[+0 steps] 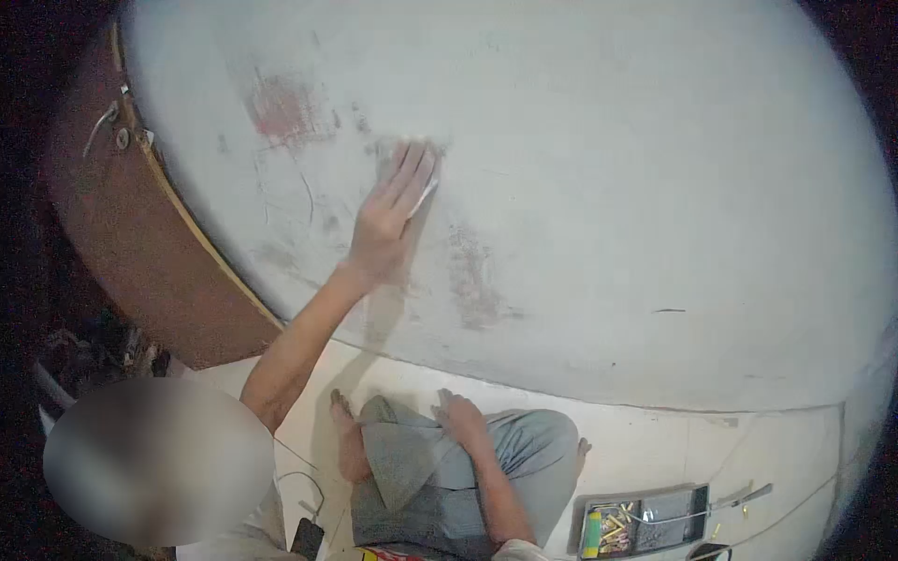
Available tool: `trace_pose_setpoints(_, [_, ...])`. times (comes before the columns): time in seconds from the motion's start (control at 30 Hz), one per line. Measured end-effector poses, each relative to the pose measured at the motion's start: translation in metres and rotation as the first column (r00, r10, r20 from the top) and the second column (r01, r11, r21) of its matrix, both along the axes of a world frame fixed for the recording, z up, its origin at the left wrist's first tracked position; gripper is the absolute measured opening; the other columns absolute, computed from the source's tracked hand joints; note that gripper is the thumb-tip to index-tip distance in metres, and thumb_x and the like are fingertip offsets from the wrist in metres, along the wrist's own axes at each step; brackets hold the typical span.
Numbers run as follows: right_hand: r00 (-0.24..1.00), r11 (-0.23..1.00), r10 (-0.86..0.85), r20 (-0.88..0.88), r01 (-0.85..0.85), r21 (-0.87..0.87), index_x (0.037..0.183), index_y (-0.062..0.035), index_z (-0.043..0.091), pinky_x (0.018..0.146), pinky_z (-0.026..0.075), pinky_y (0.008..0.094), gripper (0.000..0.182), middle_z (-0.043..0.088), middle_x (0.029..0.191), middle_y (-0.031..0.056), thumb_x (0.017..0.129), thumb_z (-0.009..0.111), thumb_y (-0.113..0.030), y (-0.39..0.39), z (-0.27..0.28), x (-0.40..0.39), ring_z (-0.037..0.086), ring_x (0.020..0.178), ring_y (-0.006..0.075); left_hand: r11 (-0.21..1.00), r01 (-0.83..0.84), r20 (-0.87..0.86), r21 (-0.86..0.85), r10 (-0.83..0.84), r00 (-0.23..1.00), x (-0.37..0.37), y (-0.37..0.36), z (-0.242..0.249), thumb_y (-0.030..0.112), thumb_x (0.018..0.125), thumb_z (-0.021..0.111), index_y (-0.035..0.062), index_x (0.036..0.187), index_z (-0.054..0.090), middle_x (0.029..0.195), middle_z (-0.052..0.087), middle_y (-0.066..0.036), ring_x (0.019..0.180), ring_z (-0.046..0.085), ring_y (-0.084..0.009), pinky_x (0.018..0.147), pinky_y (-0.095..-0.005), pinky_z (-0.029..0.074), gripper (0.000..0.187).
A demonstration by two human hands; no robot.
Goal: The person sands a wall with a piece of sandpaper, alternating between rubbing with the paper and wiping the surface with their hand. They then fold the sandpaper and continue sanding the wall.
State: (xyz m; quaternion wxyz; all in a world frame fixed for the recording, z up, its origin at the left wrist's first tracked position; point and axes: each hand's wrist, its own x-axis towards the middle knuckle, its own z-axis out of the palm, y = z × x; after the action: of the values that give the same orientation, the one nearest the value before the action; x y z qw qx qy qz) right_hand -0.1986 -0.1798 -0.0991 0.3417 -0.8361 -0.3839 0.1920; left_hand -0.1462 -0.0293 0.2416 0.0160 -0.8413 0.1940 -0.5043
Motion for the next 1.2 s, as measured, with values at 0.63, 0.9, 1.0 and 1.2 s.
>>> trace_pose_setpoints(0.63, [0.988, 0.994, 0.041, 0.146, -0.055, 0.091, 0.133, -0.0049, 0.048, 0.097, 0.043, 0.0443, 0.057, 0.052, 0.130, 0.0219, 0.092, 0.050, -0.043, 0.005, -0.038, 0.010, 0.053, 0.114, 0.0389, 0.994, -0.105, 0.003, 0.035, 0.104, 0.995, -0.001, 0.039, -0.056, -0.001, 0.078, 0.059, 0.0019, 0.134, 0.049, 0.144, 0.042, -0.015, 0.134, 0.037, -0.0358, 0.108, -0.0454, 0.037, 0.057])
trace_pose_setpoints(0.9, [0.994, 0.992, 0.081, 0.073, -0.088, 0.086, 0.134, -0.0062, 0.048, 0.094, 0.044, 0.0459, 0.057, 0.055, 0.125, 0.0236, 0.089, 0.054, -0.042, 0.014, -0.036, 0.002, 0.055, 0.110, 0.0395, 0.997, 0.029, 0.019, 0.075, -0.030, 0.999, 0.008, -0.010, 0.029, -0.008, 0.080, 0.050, 0.0022, 0.134, 0.049, 0.146, 0.040, -0.014, 0.137, 0.033, -0.0325, 0.109, -0.0453, 0.037, 0.055])
trace_pose_setpoints(1.0, [1.000, 1.000, -0.003, -0.016, 0.003, 0.017, 0.133, -0.0049, 0.048, 0.094, 0.044, 0.0449, 0.058, 0.056, 0.123, 0.0247, 0.088, 0.056, -0.041, -0.002, 0.013, -0.004, 0.055, 0.110, 0.0387, 0.992, -0.069, 0.003, 0.108, 0.069, 0.998, -0.006, 0.017, -0.002, 0.002, 0.082, 0.057, 0.0030, 0.136, 0.046, 0.143, 0.043, -0.015, 0.135, 0.037, -0.0320, 0.107, -0.0428, 0.039, 0.055])
trace_pose_setpoints(1.2, [0.985, 0.968, -0.028, 0.170, -0.016, 0.251, 0.127, -0.0026, 0.050, 0.089, 0.047, 0.0439, 0.050, 0.059, 0.118, 0.0205, 0.092, 0.051, -0.038, -0.009, -0.006, 0.001, 0.057, 0.104, 0.0375, 0.997, -0.062, 0.046, 0.052, 0.059, 0.997, 0.008, 0.016, -0.001, 0.001, 0.080, 0.055, 0.0034, 0.137, 0.046, 0.145, 0.041, -0.011, 0.136, 0.036, -0.0306, 0.109, -0.0423, 0.037, 0.058])
